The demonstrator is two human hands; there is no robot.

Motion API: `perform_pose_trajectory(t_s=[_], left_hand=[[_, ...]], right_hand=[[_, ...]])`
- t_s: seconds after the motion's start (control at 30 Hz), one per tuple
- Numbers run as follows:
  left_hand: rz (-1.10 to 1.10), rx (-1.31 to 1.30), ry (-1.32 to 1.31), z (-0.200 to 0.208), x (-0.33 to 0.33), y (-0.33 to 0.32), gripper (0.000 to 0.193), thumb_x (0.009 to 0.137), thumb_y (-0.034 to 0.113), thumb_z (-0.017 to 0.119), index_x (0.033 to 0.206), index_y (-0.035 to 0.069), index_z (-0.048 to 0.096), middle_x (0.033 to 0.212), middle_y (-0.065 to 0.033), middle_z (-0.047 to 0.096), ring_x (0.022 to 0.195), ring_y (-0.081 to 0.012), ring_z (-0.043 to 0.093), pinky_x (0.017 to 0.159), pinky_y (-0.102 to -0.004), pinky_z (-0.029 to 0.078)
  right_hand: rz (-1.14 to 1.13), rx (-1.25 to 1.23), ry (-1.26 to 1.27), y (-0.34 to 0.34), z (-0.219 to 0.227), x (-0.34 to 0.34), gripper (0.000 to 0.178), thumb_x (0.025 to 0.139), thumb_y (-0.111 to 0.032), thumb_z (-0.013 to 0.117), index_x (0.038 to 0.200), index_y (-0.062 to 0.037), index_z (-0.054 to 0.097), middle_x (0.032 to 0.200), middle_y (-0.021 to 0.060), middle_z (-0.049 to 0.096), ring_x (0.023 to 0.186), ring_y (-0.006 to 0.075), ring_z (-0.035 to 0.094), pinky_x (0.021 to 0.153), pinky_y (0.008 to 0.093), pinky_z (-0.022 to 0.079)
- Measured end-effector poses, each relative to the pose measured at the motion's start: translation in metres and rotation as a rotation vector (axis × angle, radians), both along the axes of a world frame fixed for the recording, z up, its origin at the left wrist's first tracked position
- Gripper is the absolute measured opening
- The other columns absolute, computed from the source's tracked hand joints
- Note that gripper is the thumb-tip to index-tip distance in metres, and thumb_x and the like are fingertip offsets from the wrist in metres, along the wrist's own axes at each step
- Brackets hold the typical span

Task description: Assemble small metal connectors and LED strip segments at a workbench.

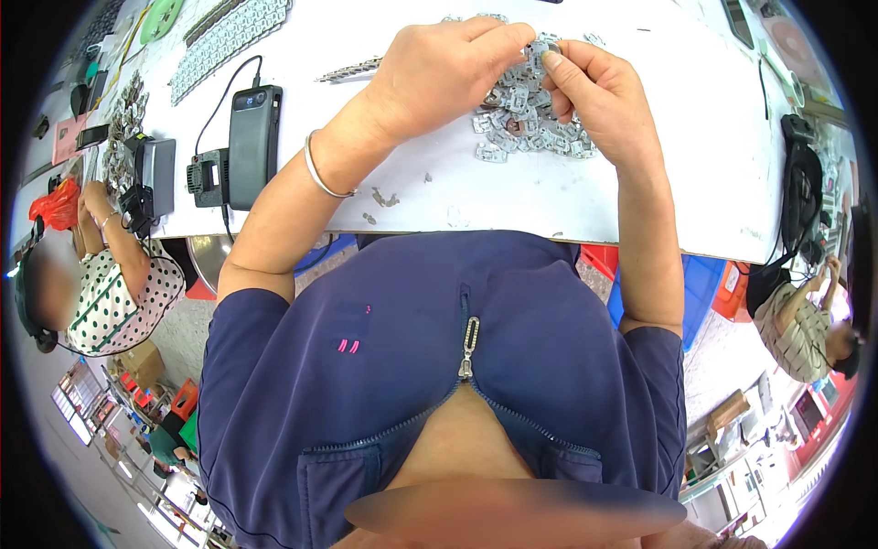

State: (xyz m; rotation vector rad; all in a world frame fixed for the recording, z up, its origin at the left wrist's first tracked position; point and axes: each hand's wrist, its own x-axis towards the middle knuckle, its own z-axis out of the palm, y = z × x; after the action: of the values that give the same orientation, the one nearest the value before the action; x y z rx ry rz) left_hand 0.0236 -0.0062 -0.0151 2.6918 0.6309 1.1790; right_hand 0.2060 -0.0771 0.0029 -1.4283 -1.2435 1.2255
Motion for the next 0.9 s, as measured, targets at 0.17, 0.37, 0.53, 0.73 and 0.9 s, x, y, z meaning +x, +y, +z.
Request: perform_pose_trajectory(t_s=[0.17, 0.37, 0.53, 0.73, 0.9], left_hand=[[0.031, -0.082, 0.068, 0.003, -0.005, -0.002, 0.024, 0.08, 0.009, 0.07, 0.103, 0.009, 0.066, 0.092, -0.0087, 0.069, 0.073, -0.0224, 0.067, 0.062, -0.0283, 0.055], [0.039, 0.045, -0.038, -0.005, -0.006, 0.009, 0.019, 0.078, 0.007, 0.065, 0.096, 0.011, 0.063, 0.077, -0.0011, 0.067, 0.061, -0.0176, 0.064, 0.046, -0.027, 0.049], [-0.012, 0.123, -0.171, -0.008, -0.007, 0.023, 0.023, 0.079, 0.01, 0.067, 0.101, 0.008, 0.062, 0.08, -0.0071, 0.066, 0.065, -0.0244, 0.064, 0.053, -0.0315, 0.051], [0.072, -0.057, -0.116, 0.006, -0.009, 0.007, 0.021, 0.076, 0.013, 0.072, 0.094, 0.009, 0.063, 0.078, -0.0039, 0.067, 0.061, -0.0186, 0.064, 0.05, -0.0266, 0.05], [0.082, -0.053, -0.104, 0.001, -0.003, 0.0, 0.019, 0.075, 0.014, 0.072, 0.092, 0.01, 0.064, 0.077, -0.0033, 0.066, 0.061, -0.0191, 0.064, 0.05, -0.0273, 0.05]], right_hand=[[0.016, -0.005, 0.002, 0.005, -0.002, -0.001, 0.023, 0.091, -0.022, 0.058, 0.083, -0.0013, 0.064, 0.062, -0.0025, 0.055, 0.054, 0.0041, 0.051, 0.049, 0.02, 0.041], [-0.011, 0.018, -0.038, 0.011, -0.003, -0.01, 0.023, 0.091, -0.022, 0.058, 0.083, -0.0015, 0.064, 0.059, -0.0037, 0.052, 0.054, 0.0029, 0.048, 0.048, 0.0206, 0.038], [-0.036, 0.113, -0.119, 0.018, -0.003, -0.011, 0.022, 0.09, -0.022, 0.059, 0.085, -0.0014, 0.065, 0.06, -0.004, 0.053, 0.055, 0.0028, 0.048, 0.049, 0.0204, 0.038], [-0.095, 0.124, -0.031, 0.019, 0.004, -0.016, 0.022, 0.09, -0.021, 0.059, 0.084, -0.0011, 0.065, 0.063, -0.0032, 0.055, 0.057, 0.0031, 0.05, 0.05, 0.0197, 0.039], [-0.088, 0.079, 0.058, 0.016, -0.003, -0.014, 0.023, 0.09, -0.02, 0.059, 0.076, -0.002, 0.063, 0.061, -0.0021, 0.055, 0.055, 0.0036, 0.049, 0.05, 0.0202, 0.041]])
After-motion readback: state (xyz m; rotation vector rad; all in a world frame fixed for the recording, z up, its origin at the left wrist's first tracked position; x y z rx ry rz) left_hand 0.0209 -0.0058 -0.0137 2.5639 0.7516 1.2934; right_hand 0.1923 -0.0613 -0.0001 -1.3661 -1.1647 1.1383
